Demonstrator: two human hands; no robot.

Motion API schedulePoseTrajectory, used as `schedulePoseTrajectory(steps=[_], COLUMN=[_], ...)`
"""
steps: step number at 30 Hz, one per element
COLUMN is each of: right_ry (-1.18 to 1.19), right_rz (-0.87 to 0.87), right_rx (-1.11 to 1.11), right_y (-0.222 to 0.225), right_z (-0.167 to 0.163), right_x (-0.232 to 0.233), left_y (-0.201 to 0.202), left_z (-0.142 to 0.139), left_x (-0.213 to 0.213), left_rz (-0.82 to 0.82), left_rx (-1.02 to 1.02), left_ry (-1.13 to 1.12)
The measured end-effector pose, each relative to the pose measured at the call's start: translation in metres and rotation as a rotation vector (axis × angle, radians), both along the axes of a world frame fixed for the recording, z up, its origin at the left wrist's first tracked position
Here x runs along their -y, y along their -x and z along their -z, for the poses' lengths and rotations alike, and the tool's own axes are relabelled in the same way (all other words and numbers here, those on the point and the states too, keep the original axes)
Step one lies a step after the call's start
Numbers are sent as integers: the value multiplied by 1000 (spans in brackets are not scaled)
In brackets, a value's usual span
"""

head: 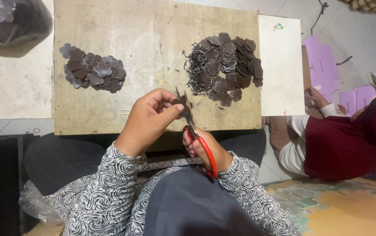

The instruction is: The person sits on the floor and uses red-handled scissors to trim the edges of dark flower-shaped fabric pieces one at a time, placing each trimmed piece onto a growing pile on the board and brushing scraps aside.

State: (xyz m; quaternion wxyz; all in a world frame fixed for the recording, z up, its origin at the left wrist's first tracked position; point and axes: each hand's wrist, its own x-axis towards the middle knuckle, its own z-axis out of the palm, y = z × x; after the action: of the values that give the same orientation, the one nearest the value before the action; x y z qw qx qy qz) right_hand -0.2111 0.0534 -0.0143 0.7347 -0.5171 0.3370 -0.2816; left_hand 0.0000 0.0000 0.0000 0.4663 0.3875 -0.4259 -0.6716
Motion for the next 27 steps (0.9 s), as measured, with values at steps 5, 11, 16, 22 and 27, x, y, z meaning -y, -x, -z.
schedulePoseTrajectory(steps=[5, 11, 16, 22, 27], right_ry=[12, -8, 12, 14, 18], right_rz=[-73, -98, -52, -27, -68], right_rx=[44, 61, 28, 9, 46], right_y=[24, 40, 33, 52, 62], right_z=[0, -2, 6, 9, 9], right_x=[2, 0, -13, -21, -14], left_y=[24, 36, 29, 50, 59], left_z=[-2, -4, -3, 0, 0], left_x=[0, -2, -15, -22, -16], left_rz=[60, 113, 105, 59, 132], left_rx=[7, -15, -7, -4, -41], left_ry=[-36, -80, -59, 6, -44])
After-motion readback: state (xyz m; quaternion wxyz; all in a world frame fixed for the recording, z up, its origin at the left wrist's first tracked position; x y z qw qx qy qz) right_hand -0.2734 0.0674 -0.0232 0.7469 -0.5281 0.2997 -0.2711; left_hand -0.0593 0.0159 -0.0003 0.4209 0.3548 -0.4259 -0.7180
